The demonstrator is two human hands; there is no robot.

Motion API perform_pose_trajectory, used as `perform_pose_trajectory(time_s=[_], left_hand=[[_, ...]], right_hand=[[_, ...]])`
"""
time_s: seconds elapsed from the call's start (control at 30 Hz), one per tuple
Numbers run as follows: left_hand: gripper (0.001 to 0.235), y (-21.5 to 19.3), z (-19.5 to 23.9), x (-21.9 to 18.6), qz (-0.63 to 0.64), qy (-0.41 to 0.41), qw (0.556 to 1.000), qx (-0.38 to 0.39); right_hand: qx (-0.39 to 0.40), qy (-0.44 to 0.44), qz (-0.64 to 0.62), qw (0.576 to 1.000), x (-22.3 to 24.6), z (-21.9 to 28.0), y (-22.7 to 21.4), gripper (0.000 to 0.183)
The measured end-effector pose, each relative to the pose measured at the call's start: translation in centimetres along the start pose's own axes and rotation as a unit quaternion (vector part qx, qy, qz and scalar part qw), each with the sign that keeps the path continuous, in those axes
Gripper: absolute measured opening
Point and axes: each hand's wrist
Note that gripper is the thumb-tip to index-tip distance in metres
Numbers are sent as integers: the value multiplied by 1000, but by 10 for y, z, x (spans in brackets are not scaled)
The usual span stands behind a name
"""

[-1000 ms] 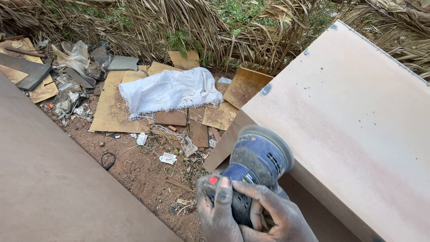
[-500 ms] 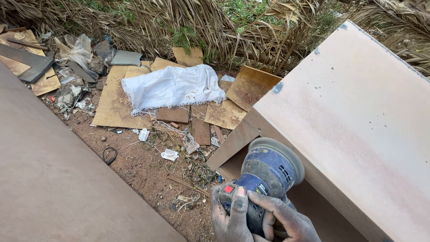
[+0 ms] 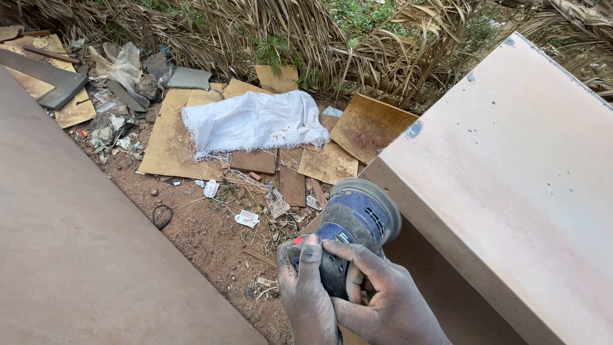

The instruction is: The person uses an electric orbital sander to smooth the edges and surfaces of a wooden cabinet. They work on the top edge, the side panels, and the interior shelf, moving the sander along the wood grain.

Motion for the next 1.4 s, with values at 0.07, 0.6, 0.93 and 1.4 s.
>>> perform_pose_trajectory(time_s=[0.07, 0.6, 0.93, 1.4], left_hand=[[24, 1, -6, -3, 12, 5, 1000, 1], [23, 0, -32, 2, 17, 47, 999, 3], [44, -19, -4, 62, -126, 200, 969, 70], [57, -41, 108, 91, -138, 146, 942, 269]], right_hand=[[10, 4, 0, 1000, 2, -8, 3, 64], [46, -28, 0, 999, 11, -31, 8, 63], [-101, -12, -21, 995, -30, 44, -4, 66], [-241, 88, -41, 966, -25, 183, -20, 68]])
Point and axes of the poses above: each hand's wrist, its own z-axis away from the middle knuckle, its own y-axis out of the palm, x = y × z, and after that the axes turned 3 degrees about -z, right-handed
